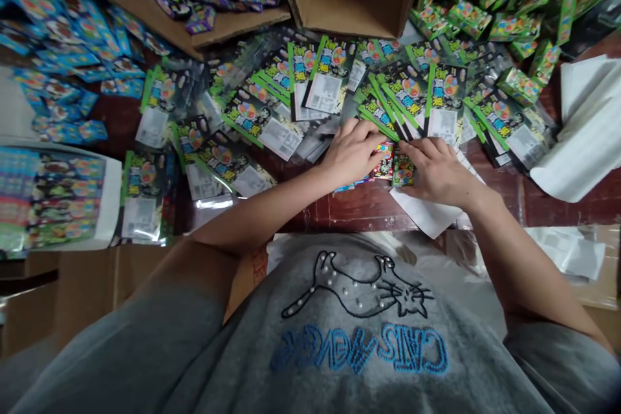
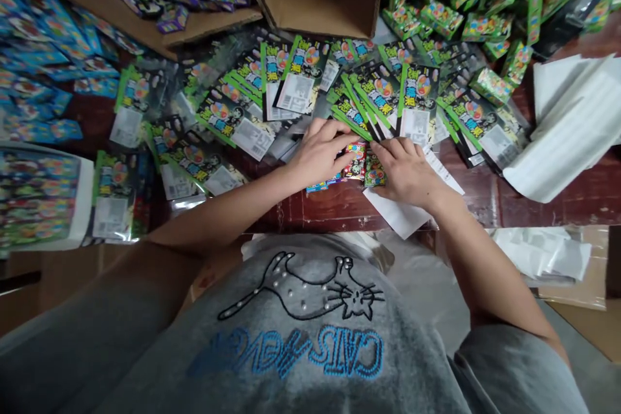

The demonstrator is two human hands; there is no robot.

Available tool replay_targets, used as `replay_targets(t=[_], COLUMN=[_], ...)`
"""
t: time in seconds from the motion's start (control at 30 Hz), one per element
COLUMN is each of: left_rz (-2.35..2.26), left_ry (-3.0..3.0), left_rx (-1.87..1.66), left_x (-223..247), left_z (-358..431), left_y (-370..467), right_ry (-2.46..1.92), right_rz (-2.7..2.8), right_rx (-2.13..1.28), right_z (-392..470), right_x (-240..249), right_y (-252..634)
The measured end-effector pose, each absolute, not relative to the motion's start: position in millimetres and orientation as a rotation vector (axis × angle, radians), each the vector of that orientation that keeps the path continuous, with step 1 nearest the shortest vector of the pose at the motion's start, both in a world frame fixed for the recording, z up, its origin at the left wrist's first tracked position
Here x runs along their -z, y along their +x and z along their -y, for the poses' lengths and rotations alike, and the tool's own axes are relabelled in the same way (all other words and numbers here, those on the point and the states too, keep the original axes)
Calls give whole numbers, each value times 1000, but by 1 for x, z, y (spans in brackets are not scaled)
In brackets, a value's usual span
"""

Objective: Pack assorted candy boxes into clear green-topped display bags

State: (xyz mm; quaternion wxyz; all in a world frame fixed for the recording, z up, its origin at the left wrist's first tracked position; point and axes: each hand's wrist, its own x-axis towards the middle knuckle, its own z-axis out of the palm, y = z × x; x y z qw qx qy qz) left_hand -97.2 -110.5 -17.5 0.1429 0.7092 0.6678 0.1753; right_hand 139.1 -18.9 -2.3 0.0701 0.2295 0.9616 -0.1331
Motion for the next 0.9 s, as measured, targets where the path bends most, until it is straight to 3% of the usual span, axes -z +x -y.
replay_targets(t=[0.27, 0.43, 0.67, 0.9], left_rz=[-1890, -1805, -999, -672], left_ry=[2011, 2154, 2340, 2090], left_rx=[-457, -263, -373, 62], left_x=[27, -3, -40, -53], left_z=[123, 115, 93, 42], left_y=[-87, -77, -97, -108], right_ry=[615, 641, 514, 577], right_rz=[-2950, -2946, -2966, -2947], right_rx=[393, 393, 521, 420], right_z=[-5, 0, -8, -8], right_x=[3, 7, 14, 7], right_y=[143, 146, 152, 157])
